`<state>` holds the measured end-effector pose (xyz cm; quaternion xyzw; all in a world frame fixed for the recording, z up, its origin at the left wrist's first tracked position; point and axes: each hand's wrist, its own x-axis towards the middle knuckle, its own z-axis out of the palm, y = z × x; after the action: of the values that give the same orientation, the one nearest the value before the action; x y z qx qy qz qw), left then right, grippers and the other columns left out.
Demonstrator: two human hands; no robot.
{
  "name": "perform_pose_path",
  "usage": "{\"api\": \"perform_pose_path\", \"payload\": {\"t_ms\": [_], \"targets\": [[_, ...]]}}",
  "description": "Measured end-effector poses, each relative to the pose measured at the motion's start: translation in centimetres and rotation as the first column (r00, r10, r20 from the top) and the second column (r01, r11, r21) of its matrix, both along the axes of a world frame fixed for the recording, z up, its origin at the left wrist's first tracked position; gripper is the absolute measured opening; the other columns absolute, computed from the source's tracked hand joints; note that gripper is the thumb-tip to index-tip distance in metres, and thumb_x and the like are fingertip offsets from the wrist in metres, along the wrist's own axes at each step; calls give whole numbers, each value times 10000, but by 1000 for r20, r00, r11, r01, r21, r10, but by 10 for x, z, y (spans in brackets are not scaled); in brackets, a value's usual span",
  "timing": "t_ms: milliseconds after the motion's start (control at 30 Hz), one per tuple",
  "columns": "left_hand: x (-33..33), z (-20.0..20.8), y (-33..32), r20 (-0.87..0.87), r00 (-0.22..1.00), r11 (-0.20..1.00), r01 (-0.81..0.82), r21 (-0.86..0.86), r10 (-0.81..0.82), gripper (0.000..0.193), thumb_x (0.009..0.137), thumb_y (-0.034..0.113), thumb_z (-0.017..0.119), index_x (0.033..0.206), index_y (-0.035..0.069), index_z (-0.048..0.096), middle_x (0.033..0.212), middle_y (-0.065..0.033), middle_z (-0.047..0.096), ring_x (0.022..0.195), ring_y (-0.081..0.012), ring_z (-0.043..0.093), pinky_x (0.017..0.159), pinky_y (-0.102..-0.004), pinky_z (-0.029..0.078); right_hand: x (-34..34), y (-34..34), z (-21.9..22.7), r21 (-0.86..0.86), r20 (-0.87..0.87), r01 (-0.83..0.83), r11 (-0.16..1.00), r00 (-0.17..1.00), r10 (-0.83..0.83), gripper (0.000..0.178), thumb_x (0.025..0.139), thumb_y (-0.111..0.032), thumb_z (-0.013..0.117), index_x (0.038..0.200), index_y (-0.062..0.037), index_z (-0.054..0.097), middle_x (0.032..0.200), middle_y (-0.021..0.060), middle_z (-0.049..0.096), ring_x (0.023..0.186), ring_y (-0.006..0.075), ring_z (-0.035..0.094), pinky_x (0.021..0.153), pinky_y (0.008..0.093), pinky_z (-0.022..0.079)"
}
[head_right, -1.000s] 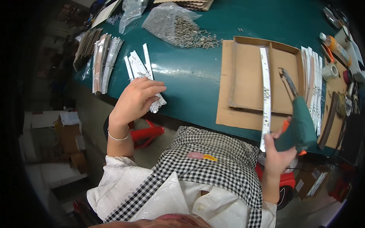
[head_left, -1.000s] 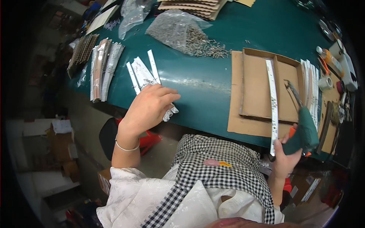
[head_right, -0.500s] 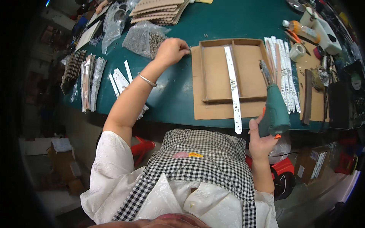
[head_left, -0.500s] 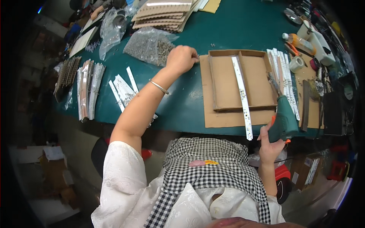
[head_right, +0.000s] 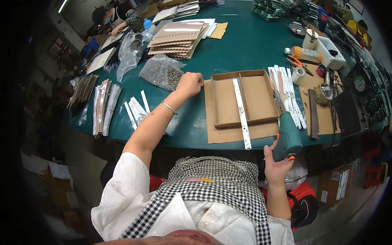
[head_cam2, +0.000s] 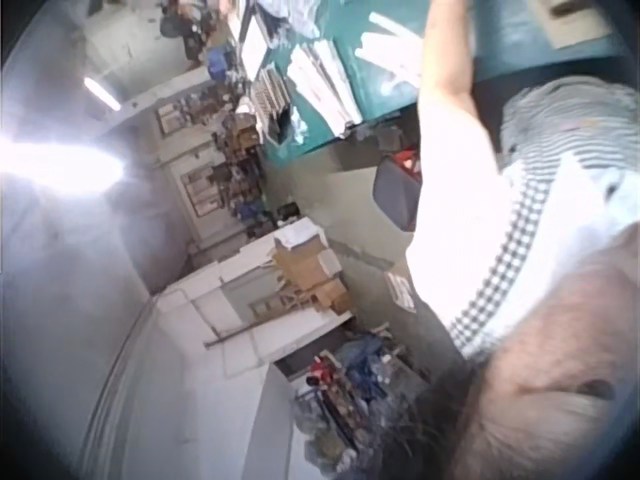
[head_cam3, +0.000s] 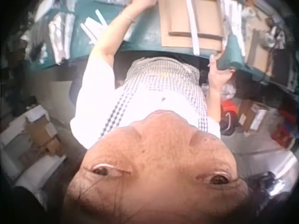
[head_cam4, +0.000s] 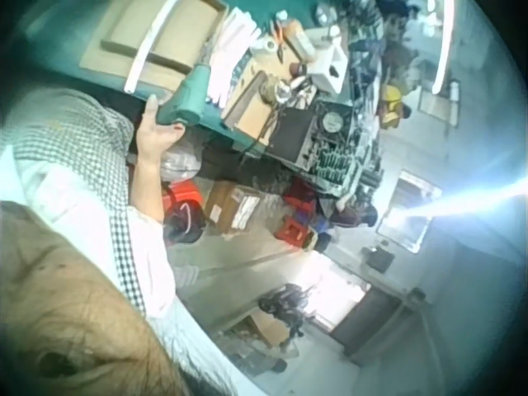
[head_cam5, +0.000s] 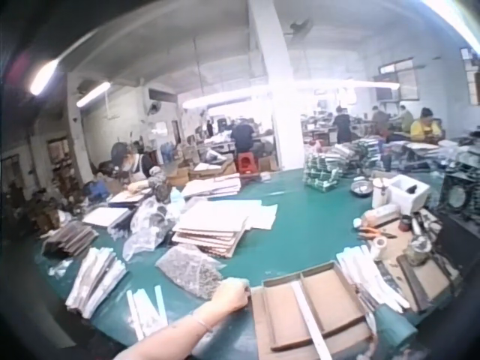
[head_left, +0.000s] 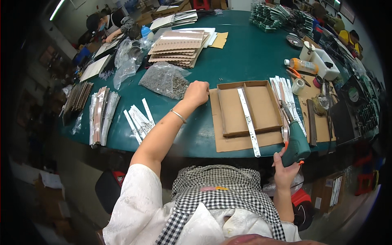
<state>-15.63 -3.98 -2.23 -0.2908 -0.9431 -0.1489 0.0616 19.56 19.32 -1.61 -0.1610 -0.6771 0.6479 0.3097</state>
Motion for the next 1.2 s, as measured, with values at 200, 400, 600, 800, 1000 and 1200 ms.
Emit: {"api": "perform_pose_path", "payload": {"t_ms": [200, 400, 600, 800, 1000, 1200], "targets": [[51, 39, 13, 100, 991, 886, 28, 463, -83, 76, 840, 55, 727, 905, 21, 747, 835, -126, 736, 756, -238, 703, 737, -352, 558, 1, 0, 19, -45, 14, -51, 998, 999, 51, 518, 856, 71, 713, 1327, 41, 499, 1001, 57, 589, 802, 86, 568, 688, 218, 492], [135, 61, 11, 524, 680, 463, -294, 836, -513, 108, 863, 34, 755, 941, -23, 707, 845, -81, 720, 758, -155, 676, 690, -268, 532, -10, -8, 32, 28, -17, -89, 996, 996, 90, 517, 839, 77, 715, 1318, 37, 527, 949, 35, 605, 774, 88, 574, 657, 222, 490], [164, 62, 18, 473, 422, 270, -455, 849, -773, 204, 825, 75, 814, 951, -13, 679, 884, -133, 723, 775, -195, 685, 689, -297, 543, -35, -14, 50, 75, -71, -192, 978, 978, 197, 506, 834, 66, 726, 1298, 20, 529, 942, 40, 613, 800, 102, 596, 660, 231, 511], [175, 68, 43, 488, 482, 346, -356, 868, -728, 161, 808, 12, 810, 909, -29, 692, 880, -146, 722, 791, -208, 694, 730, -319, 570, -74, -20, 62, -96, -214, -264, 960, 947, 239, 259, 868, 43, 733, 1102, 22, 624, 992, 89, 702, 924, 148, 690, 833, 292, 563], [161, 63, 57, 368, 627, 363, -143, 921, -686, 113, 791, -69, 787, 892, -58, 738, 914, -141, 741, 837, -191, 709, 758, -290, 566, -97, -8, 57, -21, -133, -374, 927, 920, 368, 266, 857, 55, 739, 1106, 31, 646, 1045, 110, 721, 950, 149, 703, 843, 282, 571], [152, 47, 51, 528, 621, 449, -297, 843, -579, 104, 821, -8, 799, 900, -41, 741, 905, -116, 751, 828, -143, 706, 753, -274, 565, -115, -10, 49, -74, -42, -404, 912, 915, 402, 303, 849, 52, 755, 1125, 23, 635, 1047, 101, 721, 951, 150, 705, 842, 281, 571]]}}
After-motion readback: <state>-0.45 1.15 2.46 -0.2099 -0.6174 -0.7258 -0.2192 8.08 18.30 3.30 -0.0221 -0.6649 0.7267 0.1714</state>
